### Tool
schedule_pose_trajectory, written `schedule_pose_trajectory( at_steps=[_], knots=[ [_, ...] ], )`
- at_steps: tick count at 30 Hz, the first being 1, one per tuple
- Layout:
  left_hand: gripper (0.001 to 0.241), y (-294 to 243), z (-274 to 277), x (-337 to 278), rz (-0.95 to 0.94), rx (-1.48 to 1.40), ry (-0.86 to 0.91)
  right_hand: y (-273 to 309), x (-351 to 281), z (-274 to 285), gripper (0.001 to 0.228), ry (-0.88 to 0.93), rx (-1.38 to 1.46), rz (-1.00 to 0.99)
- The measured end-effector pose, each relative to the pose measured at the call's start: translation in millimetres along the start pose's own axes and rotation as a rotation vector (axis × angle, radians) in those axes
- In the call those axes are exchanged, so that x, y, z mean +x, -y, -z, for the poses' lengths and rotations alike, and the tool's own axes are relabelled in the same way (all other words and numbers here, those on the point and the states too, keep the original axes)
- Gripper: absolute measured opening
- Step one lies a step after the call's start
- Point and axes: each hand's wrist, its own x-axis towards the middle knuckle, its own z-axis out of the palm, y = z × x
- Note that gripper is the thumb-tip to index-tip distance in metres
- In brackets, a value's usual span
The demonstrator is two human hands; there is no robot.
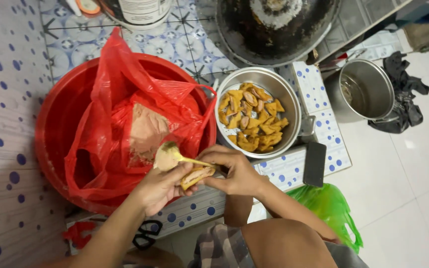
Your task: Preparing fried food items by picking them from a bag and using a small spoon to manipulate or stuff them.
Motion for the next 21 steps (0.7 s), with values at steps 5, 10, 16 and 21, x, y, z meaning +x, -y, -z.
schedule_pose_trajectory(
  at_steps=[5,10,16,21],
  knots=[
    [0.060,-22.2,7.1,-0.1,0.005,0.061,-0.120,-67.3,-19.0,65.6,0.037,-0.204,-0.101,-0.019],
    [0.045,-35.3,11.8,-3.0,-0.139,-0.009,-0.259,-118.1,-24.9,122.2,0.034,-0.594,-0.555,-0.382],
    [0.033,-46.3,0.2,-12.5,-0.150,0.008,-0.282,-185.6,-39.7,102.9,0.048,-0.489,-0.629,-0.942],
    [0.034,-49.1,-2.4,-11.8,-0.146,0.044,-0.269,-203.1,-36.3,85.6,0.036,-0.409,-0.622,-0.937]
  ],
)
